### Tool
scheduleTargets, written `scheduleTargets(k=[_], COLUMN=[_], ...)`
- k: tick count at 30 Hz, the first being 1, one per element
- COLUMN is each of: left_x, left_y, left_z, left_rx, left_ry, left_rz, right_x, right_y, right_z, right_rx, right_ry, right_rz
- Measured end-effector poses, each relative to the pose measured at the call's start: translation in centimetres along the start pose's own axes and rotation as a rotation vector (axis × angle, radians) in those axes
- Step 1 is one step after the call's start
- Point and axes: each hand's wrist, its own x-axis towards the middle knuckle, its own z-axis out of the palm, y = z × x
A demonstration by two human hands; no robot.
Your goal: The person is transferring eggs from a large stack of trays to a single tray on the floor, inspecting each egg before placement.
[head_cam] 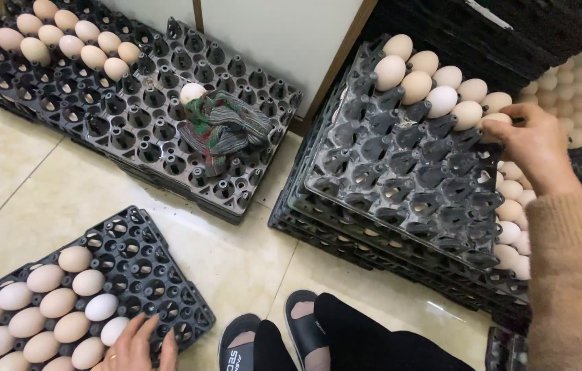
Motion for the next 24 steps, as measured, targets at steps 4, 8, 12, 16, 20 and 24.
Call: scheduleTargets(k=[4,8,12,16,20,24], left_x=[0.4,1.6,5.4,8.9,12.1,12.9], left_y=[1.5,4.4,10.0,17.0,21.1,21.8], left_z=[-0.4,-1.8,-3.9,-6.2,-7.1,-6.9], left_rx=[0.025,-0.026,-0.295,-0.467,-0.605,-0.607], left_ry=[-0.077,-0.099,-0.03,-0.059,-0.121,-0.188], left_rz=[-0.028,-0.09,0.002,0.023,0.216,0.26], right_x=[0.3,0.0,-3.4,-10.4,-14.3,-16.9], right_y=[0.3,1.9,0.0,-7.9,-11.5,-11.8], right_z=[0.6,0.0,-0.6,1.6,6.4,11.7], right_rx=[-0.054,-0.082,0.052,0.294,0.116,0.127], right_ry=[0.017,0.233,0.19,-0.171,-0.451,-0.66], right_rz=[-0.006,-0.258,-0.443,-0.488,-0.554,-0.611])
